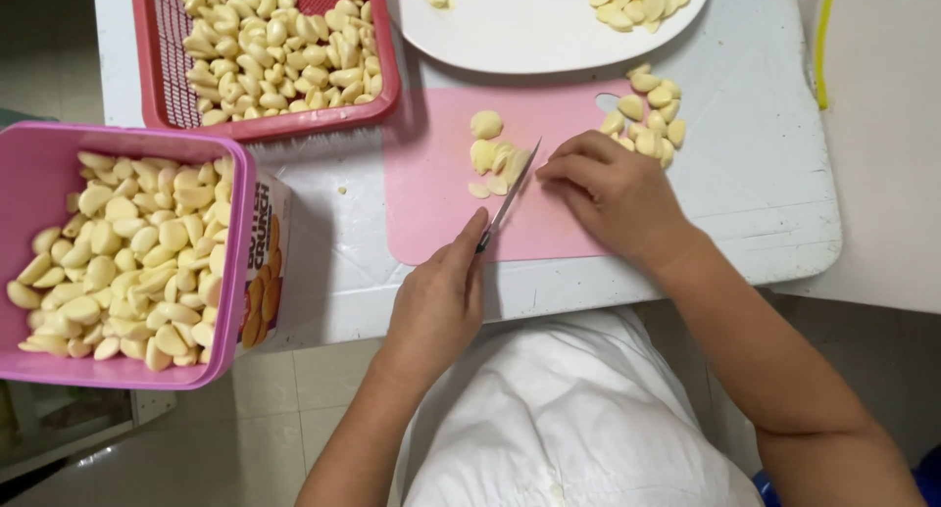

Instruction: Slicing peeled garlic cloves into thin pieces using a knife on a cutting board

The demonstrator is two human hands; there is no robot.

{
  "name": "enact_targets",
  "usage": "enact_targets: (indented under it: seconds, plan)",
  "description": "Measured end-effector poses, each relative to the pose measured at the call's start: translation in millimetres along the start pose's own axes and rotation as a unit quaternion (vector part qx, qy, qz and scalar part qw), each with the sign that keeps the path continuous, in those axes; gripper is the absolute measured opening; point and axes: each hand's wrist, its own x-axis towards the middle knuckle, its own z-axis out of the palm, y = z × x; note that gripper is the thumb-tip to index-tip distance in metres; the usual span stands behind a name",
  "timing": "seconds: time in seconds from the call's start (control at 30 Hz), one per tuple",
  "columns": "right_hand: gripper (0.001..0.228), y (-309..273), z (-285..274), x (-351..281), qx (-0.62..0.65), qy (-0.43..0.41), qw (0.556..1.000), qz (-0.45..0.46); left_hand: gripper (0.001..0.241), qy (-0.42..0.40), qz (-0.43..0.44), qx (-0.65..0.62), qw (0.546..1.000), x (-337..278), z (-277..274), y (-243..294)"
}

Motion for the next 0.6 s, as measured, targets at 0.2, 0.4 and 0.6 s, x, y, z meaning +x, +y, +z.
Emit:
enact_targets:
  seconds: [0.2,0.4,0.6]
  plan:
    - [0.013,-13,13,-10,0.104,0.041,0.993,0.036,0.051,-0.01,0.007,0.043,0.999,-3,-1,13]
    - [0.019,-5,20,-15,0.125,0.085,0.982,0.111,0.053,-0.03,0.003,0.057,0.998,-4,-3,15]
    - [0.018,-18,17,-8,0.154,0.097,0.976,0.117,0.052,-0.035,-0.008,0.04,0.999,-3,-4,14]
